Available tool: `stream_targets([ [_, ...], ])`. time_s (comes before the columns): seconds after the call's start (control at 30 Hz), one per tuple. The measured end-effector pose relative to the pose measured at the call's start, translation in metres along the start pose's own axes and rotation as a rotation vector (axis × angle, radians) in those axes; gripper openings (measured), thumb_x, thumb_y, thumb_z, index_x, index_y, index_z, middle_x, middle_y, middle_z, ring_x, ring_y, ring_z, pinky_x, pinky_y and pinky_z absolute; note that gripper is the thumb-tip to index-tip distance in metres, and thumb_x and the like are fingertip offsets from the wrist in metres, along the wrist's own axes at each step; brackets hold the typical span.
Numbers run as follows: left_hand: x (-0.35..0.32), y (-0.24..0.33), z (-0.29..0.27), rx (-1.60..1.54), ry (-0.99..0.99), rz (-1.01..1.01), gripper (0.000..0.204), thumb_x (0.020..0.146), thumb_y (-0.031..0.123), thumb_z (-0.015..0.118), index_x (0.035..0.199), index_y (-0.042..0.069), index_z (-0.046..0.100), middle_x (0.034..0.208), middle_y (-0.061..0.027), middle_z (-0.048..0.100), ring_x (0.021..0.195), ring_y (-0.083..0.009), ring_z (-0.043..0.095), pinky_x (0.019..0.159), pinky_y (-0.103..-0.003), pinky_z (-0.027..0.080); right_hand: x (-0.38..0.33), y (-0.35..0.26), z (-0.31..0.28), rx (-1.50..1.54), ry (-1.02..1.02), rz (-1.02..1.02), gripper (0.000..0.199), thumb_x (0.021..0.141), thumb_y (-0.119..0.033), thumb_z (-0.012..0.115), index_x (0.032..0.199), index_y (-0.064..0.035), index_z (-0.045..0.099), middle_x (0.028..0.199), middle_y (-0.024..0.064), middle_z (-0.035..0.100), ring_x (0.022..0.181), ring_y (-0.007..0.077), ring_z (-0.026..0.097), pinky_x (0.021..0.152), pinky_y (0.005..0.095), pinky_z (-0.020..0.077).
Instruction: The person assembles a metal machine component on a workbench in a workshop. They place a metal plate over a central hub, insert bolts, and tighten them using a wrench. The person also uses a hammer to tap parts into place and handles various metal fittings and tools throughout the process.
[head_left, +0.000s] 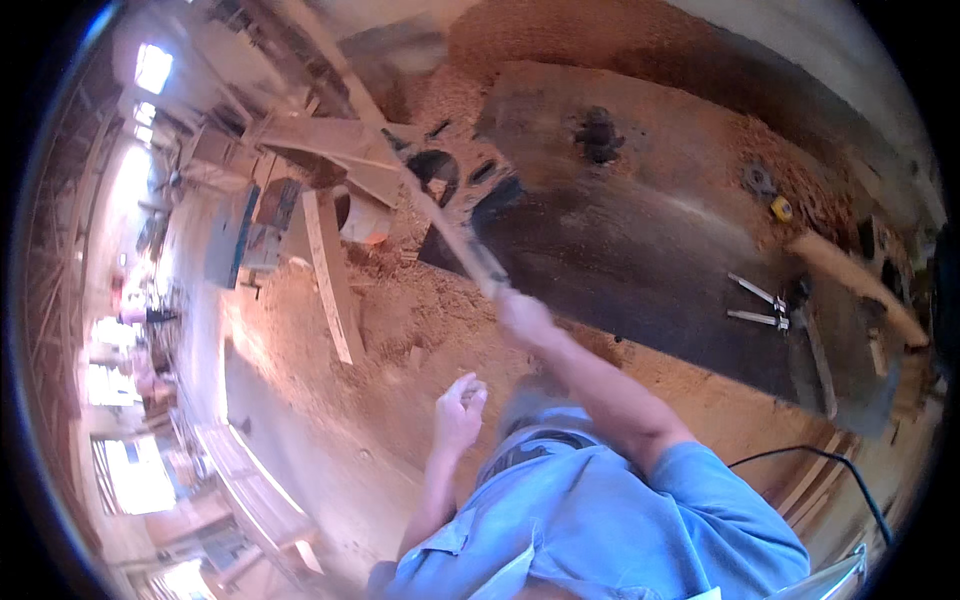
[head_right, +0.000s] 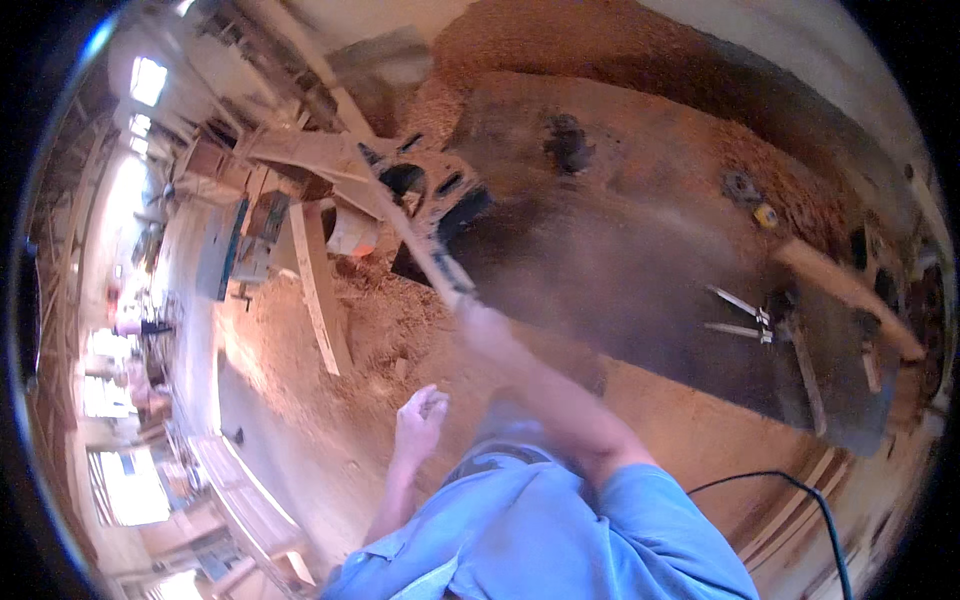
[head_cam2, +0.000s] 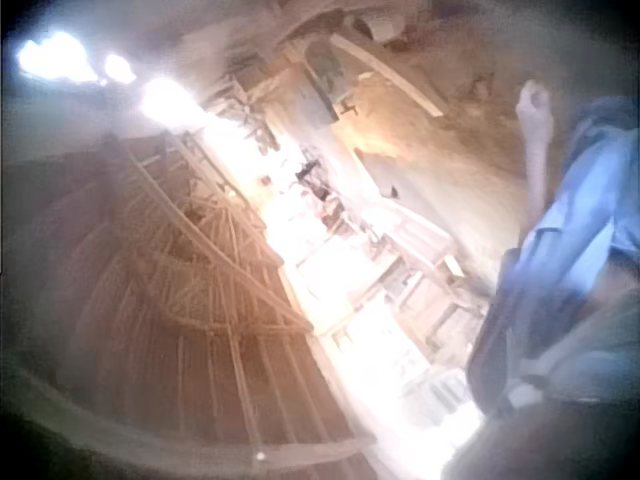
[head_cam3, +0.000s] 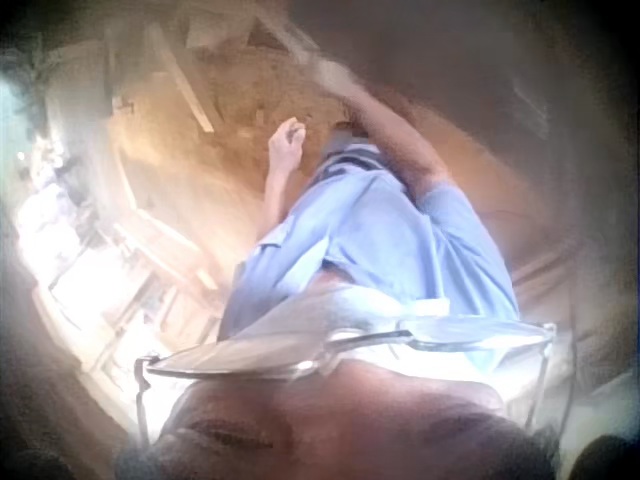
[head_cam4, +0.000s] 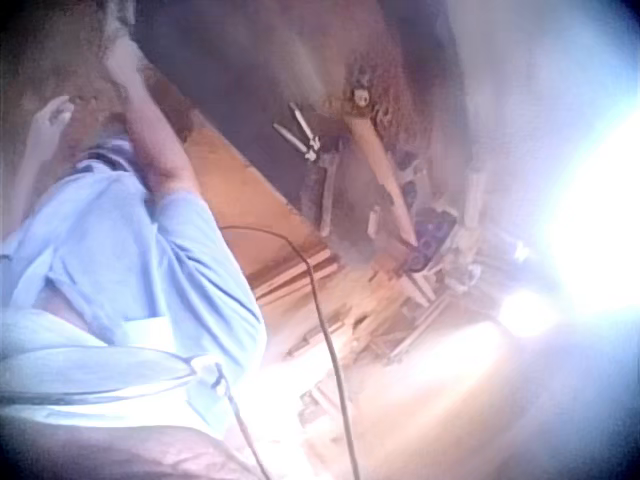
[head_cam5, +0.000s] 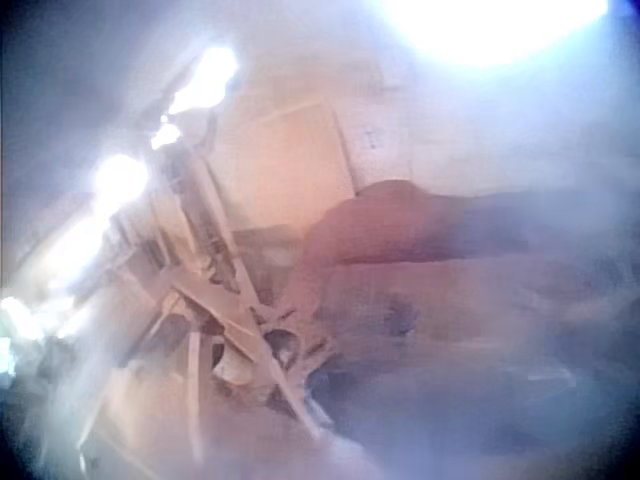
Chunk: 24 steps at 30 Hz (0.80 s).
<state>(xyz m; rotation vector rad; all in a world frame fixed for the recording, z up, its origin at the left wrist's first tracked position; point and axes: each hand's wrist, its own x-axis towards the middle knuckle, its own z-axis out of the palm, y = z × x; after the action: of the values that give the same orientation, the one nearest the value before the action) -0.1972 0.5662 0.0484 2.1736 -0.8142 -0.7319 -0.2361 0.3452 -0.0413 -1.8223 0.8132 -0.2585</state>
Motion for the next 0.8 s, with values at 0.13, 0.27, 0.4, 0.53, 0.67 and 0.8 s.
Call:
stream_targets([
  [0.13,0.033,-0.026,-0.002,-0.068,0.049,-0.045,0.042,0.094,0.017,0.068,0.128,-0.007,0.063,0.106,-0.0166,0.075,0.097,-0.0224,0.073,0.088,-0.034,0.056,-0.007,0.029,-0.128,-0.153,-0.13,0.088,0.029,0.104,-0.025,0.047,0.118,-0.0052,0.063,0.095,0.0212,0.072,0.083,0.0351,0.068,0.072,0.0473,0.0532],
  [0.27,0.105,-0.033,-0.024,-0.101,0.03,-0.042,0.043,0.095,0.02,0.069,0.127,-0.008,0.063,0.108,-0.017,0.075,0.101,-0.0214,0.071,0.09,-0.033,0.054,0.002,0.053,-0.229,-0.402,-0.161,0.252,0.048,0.081,-0.002,0.059,0.129,-0.0087,0.063,0.12,0.0237,0.068,0.113,0.0437,0.063,0.091,0.0498,0.0515],
  [0.4,0.234,-0.014,-0.057,-0.099,0.109,-0.004,0.045,0.096,0.025,0.069,0.125,-0.01,0.063,0.112,-0.0197,0.073,0.104,-0.0217,0.069,0.092,-0.034,0.053,0.006,0.05,-0.255,-0.602,0.021,0.15,0.039,0.087,-0.001,0.056,0.126,-0.0045,0.064,0.112,0.024,0.069,0.109,0.0391,0.067,0.092,0.047,0.0505],
  [0.53,0.38,0.042,-0.084,0.185,0.23,0.181,0.047,0.098,0.025,0.065,0.13,-0.008,0.061,0.127,-0.0225,0.066,0.123,-0.0343,0.061,0.105,-0.041,0.046,0.044,-0.004,-0.234,-0.458,0.148,0.198,0.044,0.091,-0.006,0.061,0.135,-0.001,0.06,0.124,0.021,0.069,0.116,0.0332,0.067,0.1,0.0421,0.0496],
  [0.67,0.506,0.053,-0.068,0.358,0.269,0.373,0.048,0.1,0.029,0.06,0.132,-0.006,0.06,0.133,-0.0257,0.063,0.127,-0.0389,0.058,0.106,-0.043,0.045,0.117,-0.038,-0.177,-0.065,0.341,0.301,0.049,0.092,-0.013,0.067,0.138,0.0006,0.058,0.126,0.0211,0.069,0.114,0.0311,0.068,0.098,0.0415,0.052],
  [0.8,0.555,0.07,-0.049,0.405,-0.067,0.18,0.048,0.104,0.041,0.05,0.121,-0.001,0.068,0.107,-0.025,0.072,0.105,-0.0419,0.068,0.092,-0.047,0.05,0.187,-0.052,-0.153,-0.148,0.264,0.496,0.052,0.084,-0.036,0.077,0.115,0.0023,0.061,0.104,0.0228,0.073,0.1,0.0393,0.071,0.086,0.0452,0.0546],
])
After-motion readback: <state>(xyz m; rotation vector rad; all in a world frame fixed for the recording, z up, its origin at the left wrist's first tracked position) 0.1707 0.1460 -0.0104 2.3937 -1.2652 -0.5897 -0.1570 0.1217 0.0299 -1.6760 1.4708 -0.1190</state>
